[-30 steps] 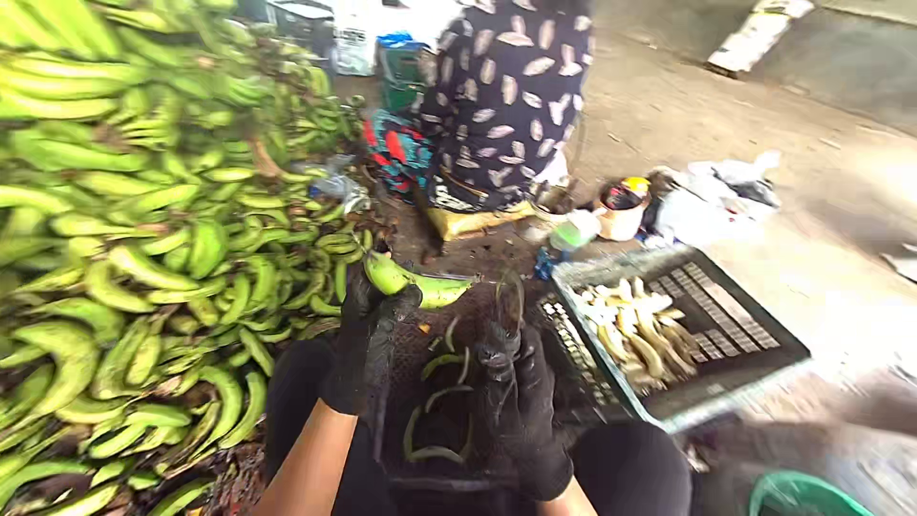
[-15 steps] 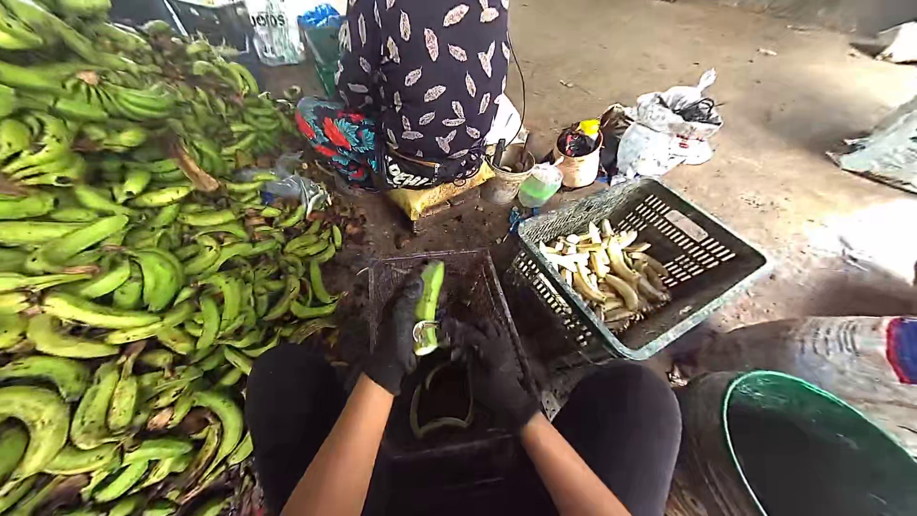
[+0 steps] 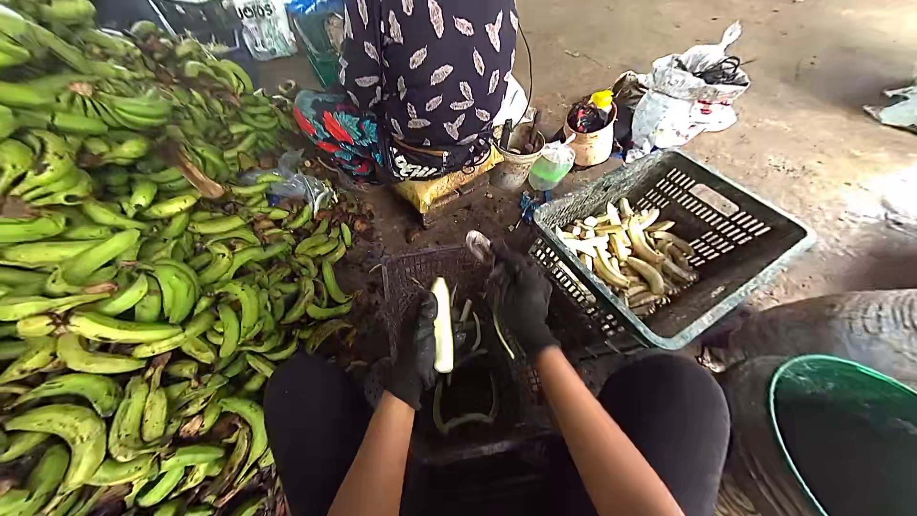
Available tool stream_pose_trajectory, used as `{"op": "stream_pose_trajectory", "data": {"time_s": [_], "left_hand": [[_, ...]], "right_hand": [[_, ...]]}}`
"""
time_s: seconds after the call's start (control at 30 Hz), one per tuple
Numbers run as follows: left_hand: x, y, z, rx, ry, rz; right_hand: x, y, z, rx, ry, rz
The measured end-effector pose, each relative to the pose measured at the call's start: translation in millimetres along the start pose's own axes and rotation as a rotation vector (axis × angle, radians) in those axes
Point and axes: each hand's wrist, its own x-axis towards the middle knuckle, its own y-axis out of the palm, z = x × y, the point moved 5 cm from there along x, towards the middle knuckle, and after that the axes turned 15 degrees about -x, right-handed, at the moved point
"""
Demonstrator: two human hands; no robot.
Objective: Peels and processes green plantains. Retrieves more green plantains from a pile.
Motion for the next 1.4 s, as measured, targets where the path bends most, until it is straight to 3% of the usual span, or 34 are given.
{"op": "stream_pose_trajectory", "data": {"time_s": [0.13, 0.23, 0.3, 0.4, 0.47, 0.53, 0.63, 0.7, 0.77, 0.83, 0.9, 1.0, 1.07, 1.13, 1.2, 1.27, 1.33, 1.4], "left_hand": [[29.8, -10.6, 3.4, -0.205, 0.086, -0.035], [6.9, 1.5, 8.7, 0.158, -0.048, 0.041], [0.8, -0.6, 8.7, 0.273, 0.020, 0.022], [30.3, -15.7, 2.7, 0.012, 0.265, -0.130], [40.5, -18.7, 9.1, -0.257, 0.303, -0.161], [29.7, -7.4, 4.1, -0.091, 0.271, -0.144], [9.4, 0.8, 0.4, 0.355, 0.159, 0.105], [17.5, -8.0, 4.9, 0.227, 0.157, 0.046], [40.6, -21.4, 9.5, -0.151, 0.158, -0.146], [49.1, -24.4, 14.4, -0.414, 0.126, -0.272], [42.9, -17.3, 15.9, -0.338, 0.074, -0.258], [26.1, -13.3, 11.4, 0.060, 0.046, -0.006], [28.5, -19.1, 11.3, 0.047, 0.013, 0.078], [40.1, -23.2, 10.7, -0.218, -0.027, -0.007], [47.0, -29.6, 13.2, -0.424, -0.100, -0.113], [46.8, -29.9, 15.7, -0.432, -0.202, -0.133], [33.9, -24.2, 16.7, -0.277, -0.224, -0.091], [23.4, -23.2, 18.5, -0.245, -0.181, -0.052]], "right_hand": [[-84.4, 24.9, 22.6, 0.182, -0.192, -0.056], [-24.6, 15.2, 18.5, 0.044, -0.043, 0.119], [6.9, 10.9, 6.5, 0.027, 0.047, 0.150], [-45.8, 25.9, 21.4, 0.145, -0.077, -0.013], [-93.0, 39.3, 30.8, 0.231, -0.109, -0.068], [-75.0, 38.4, 29.8, 0.187, -0.115, -0.047], [0.9, 30.1, 23.4, 0.052, -0.122, 0.297], [10.5, 32.5, 14.8, 0.031, -0.091, 0.282], [-30.1, 43.4, 20.5, 0.073, -0.150, 0.030], [-85.2, 52.8, 28.6, 0.185, -0.159, -0.089], [-82.8, 49.9, 31.8, 0.179, -0.166, -0.089], [-14.4, 39.7, 31.7, 0.031, -0.148, 0.248], [8.9, 42.1, 21.1, -0.003, -0.073, 0.346], [-12.7, 45.0, 16.2, 0.091, -0.091, 0.216], [-64.9, 48.7, 21.3, 0.174, -0.195, 0.050], [-89.3, 53.1, 27.0, 0.173, -0.278, -0.098], [-65.3, 53.7, 26.8, 0.138, -0.216, -0.044], [-26.7, 63.1, 9.3, 0.128, -0.012, 0.082]]}}
